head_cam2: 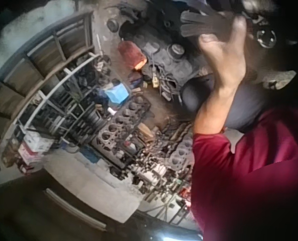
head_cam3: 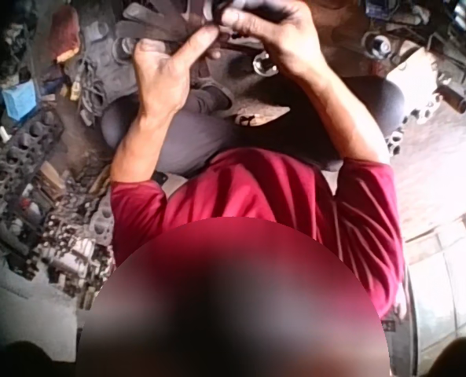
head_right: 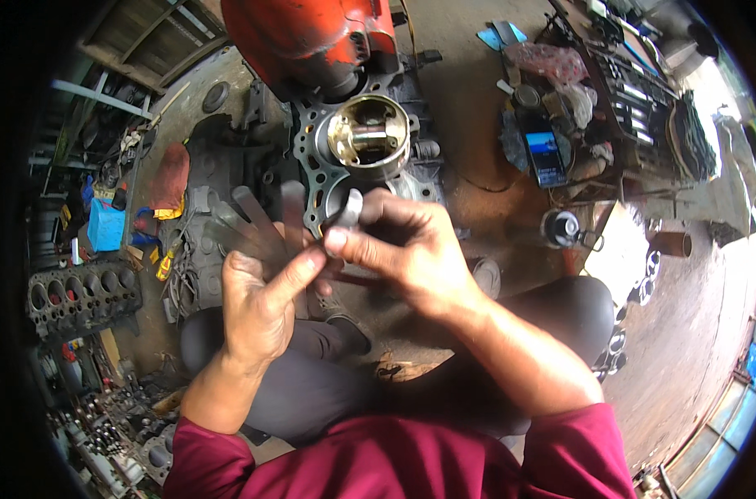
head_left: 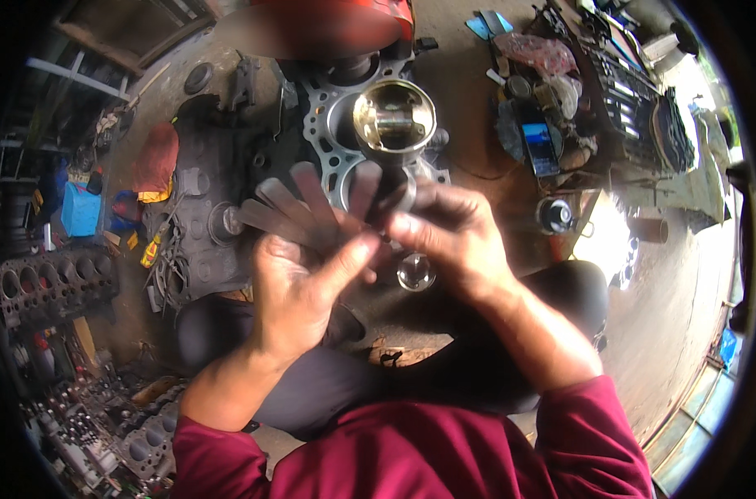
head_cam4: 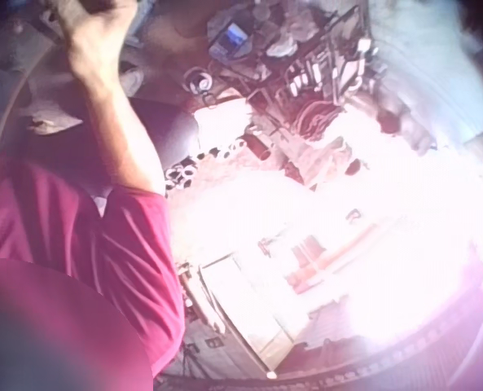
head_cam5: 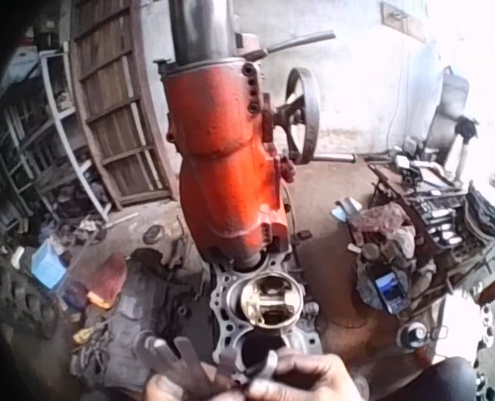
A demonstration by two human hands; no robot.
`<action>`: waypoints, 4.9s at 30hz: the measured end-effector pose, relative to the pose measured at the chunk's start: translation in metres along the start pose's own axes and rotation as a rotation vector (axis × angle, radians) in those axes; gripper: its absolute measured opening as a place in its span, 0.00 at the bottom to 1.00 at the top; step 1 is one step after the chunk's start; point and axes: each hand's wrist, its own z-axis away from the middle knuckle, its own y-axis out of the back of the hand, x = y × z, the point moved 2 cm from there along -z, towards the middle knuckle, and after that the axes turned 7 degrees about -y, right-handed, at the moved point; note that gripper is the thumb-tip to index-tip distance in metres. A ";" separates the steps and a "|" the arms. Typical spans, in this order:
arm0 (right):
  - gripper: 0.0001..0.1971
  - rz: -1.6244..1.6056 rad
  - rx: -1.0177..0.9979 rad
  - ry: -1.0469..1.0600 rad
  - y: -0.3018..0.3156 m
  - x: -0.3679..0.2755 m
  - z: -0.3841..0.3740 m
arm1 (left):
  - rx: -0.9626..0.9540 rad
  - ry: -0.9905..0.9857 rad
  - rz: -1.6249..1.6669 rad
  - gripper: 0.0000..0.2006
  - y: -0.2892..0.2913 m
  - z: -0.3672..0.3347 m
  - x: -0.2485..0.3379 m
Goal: The person installs piston rings onto pistons and places them into an engine block. They use a ring compressor tool to compress the rings and then insert the pistons into the cylinders. The person repeats this process for multiple pistons.
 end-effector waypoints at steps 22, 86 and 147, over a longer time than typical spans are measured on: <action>0.15 1.568 -0.100 -0.090 -0.018 -0.076 -0.111 | 0.150 0.300 -0.128 0.10 0.088 -0.065 0.017; 0.10 0.523 0.504 -0.861 0.013 0.015 -0.197 | 0.087 0.589 -0.578 0.12 0.104 -0.182 -0.082; 0.05 0.460 0.528 -0.923 -0.007 -0.007 -0.195 | -0.107 0.615 -0.868 0.17 0.097 -0.188 -0.062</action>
